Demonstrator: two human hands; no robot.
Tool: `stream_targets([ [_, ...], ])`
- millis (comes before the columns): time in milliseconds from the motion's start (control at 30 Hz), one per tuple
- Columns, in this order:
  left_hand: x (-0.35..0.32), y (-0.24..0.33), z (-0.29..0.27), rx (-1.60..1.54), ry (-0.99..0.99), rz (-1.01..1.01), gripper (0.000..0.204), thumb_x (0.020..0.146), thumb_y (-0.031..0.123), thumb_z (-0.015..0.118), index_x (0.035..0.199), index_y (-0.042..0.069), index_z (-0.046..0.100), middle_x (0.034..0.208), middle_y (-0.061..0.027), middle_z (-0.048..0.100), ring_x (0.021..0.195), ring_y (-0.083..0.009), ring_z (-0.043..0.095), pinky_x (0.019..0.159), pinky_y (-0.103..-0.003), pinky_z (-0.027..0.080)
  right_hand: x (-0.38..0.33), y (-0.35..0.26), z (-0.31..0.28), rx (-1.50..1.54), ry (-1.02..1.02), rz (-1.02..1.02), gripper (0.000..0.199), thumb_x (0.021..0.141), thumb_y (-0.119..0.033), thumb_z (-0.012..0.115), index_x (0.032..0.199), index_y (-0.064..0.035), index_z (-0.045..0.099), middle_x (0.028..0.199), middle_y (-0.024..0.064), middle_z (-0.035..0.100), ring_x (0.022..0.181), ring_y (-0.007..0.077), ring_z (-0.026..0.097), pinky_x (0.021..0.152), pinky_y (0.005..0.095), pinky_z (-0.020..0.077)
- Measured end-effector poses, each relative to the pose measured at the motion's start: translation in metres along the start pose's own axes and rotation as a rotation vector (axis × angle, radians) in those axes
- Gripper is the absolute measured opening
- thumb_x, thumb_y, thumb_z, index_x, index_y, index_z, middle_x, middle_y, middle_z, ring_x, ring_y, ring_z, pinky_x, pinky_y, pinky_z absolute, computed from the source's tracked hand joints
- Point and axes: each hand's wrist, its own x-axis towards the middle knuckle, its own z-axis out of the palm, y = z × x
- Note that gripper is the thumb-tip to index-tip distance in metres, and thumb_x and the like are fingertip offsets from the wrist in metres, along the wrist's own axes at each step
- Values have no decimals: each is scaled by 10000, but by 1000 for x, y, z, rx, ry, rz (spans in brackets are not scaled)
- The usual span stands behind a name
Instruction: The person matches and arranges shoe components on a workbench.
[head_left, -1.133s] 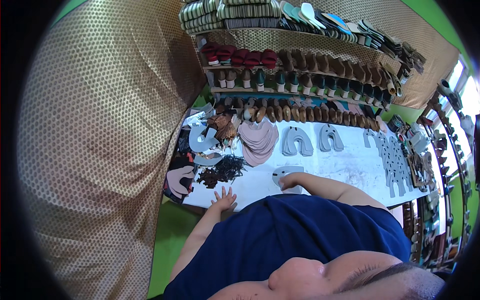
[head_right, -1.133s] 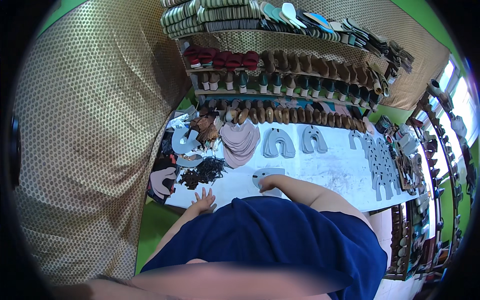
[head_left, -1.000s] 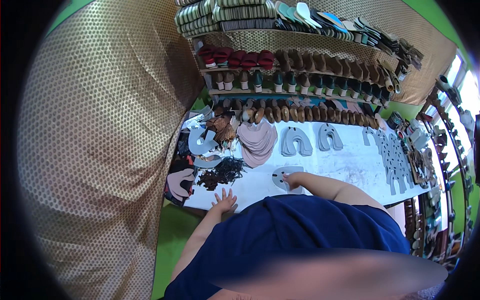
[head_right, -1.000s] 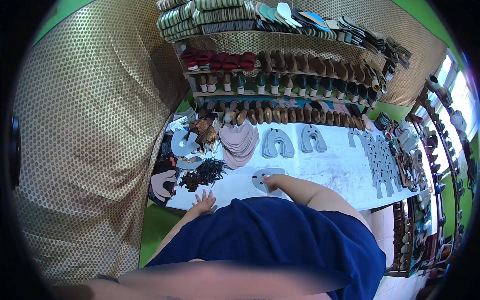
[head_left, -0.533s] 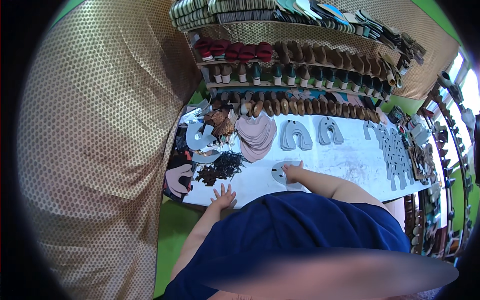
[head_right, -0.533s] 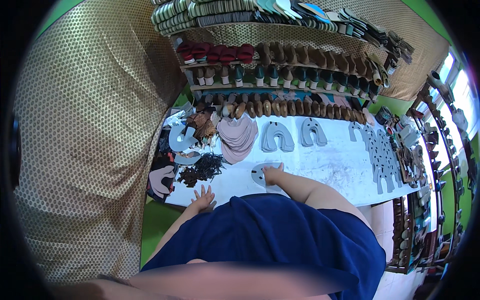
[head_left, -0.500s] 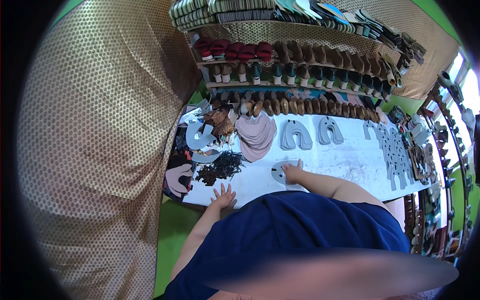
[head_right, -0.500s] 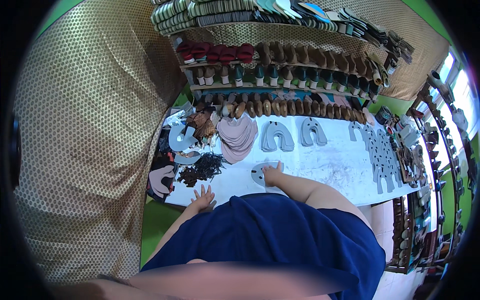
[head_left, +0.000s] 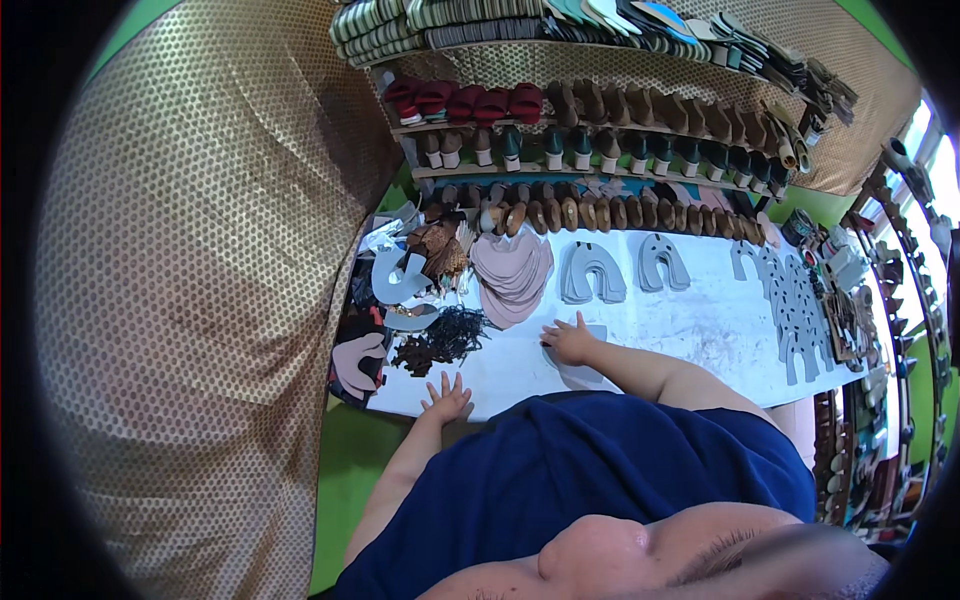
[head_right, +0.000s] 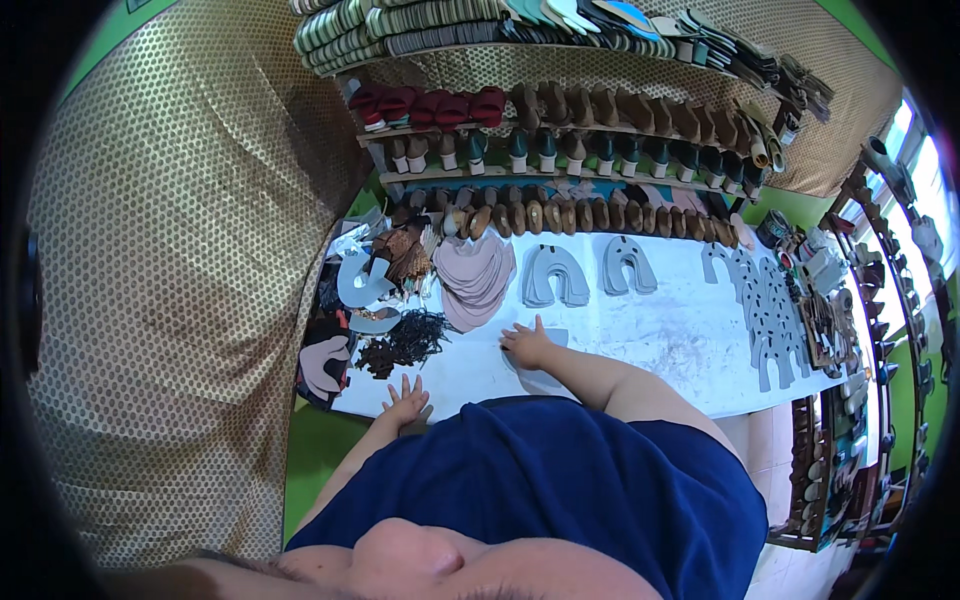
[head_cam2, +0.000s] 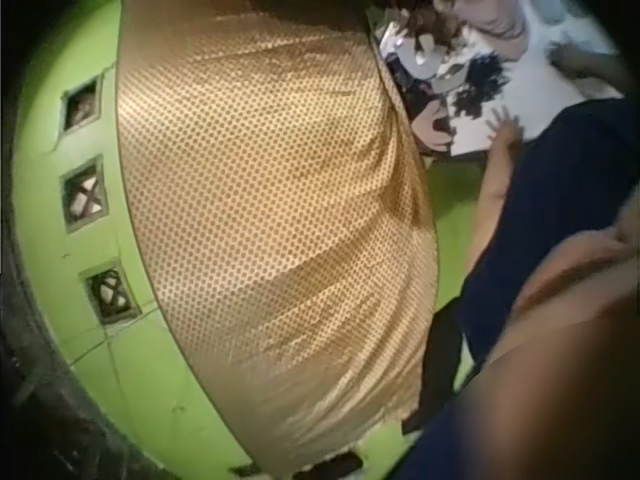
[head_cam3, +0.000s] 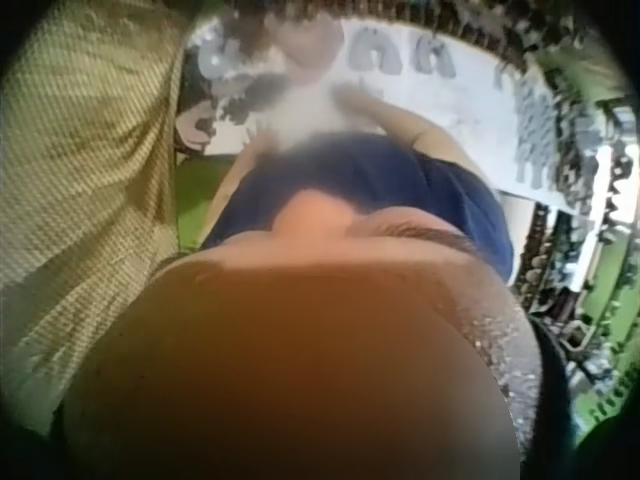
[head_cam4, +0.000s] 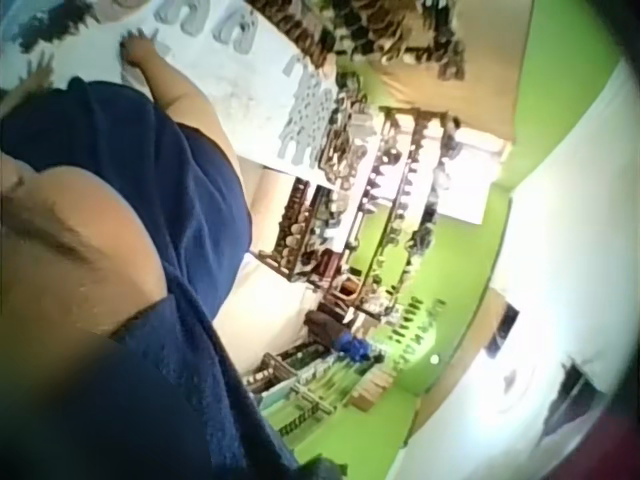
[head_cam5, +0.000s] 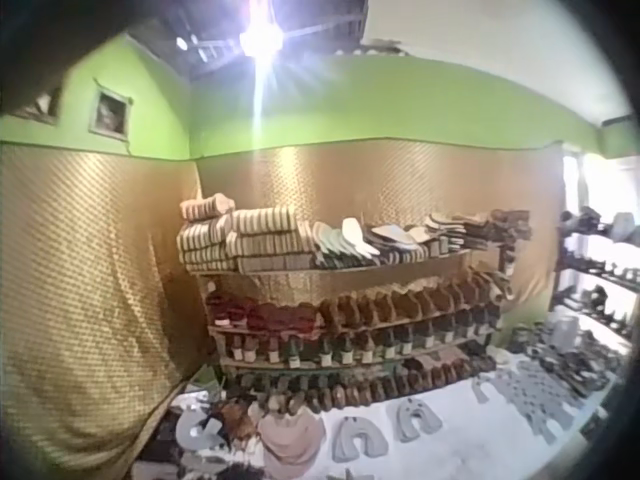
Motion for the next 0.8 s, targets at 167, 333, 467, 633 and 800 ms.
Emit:
stream_targets([
  [167,0,1,5,17,10,-34,765,945,691,311,1568,373,2,1637,-23,-193,1458,-477,-180,1077,-752,42,7,0,3,132,56,32,454,870,-269,596,1319,-204,596,1375,116,535,1398,316,354,1111,719,169],
  [333,-2,9,3,26,26,-59,788,936,691,342,1569,369,1,1639,-24,-183,1465,-456,-181,1086,-740,24,11,20,-11,65,-14,1,249,821,-247,653,1046,-157,711,1241,114,610,1257,315,487,1089,657,273],
  [467,-6,17,7,53,76,-100,818,930,671,390,1573,351,-1,1641,-25,-177,1470,-444,-178,1089,-731,-8,-8,59,-14,407,157,-40,200,809,-240,664,961,-116,708,965,107,704,942,297,667,925,493,484],
  [633,-25,39,11,55,268,-94,823,897,559,525,1576,259,171,1657,-90,-31,1494,-420,-87,1129,-675,-15,-72,108,-47,719,388,44,217,842,-231,693,1006,-90,708,896,101,723,817,283,684,746,375,528],
  [800,-22,63,36,135,607,-26,814,870,499,588,1548,182,270,1643,-162,35,1492,-438,-21,1122,-690,4,-125,158,-82,697,517,116,199,829,-225,696,986,-105,720,863,120,711,805,295,675,737,384,524],
])
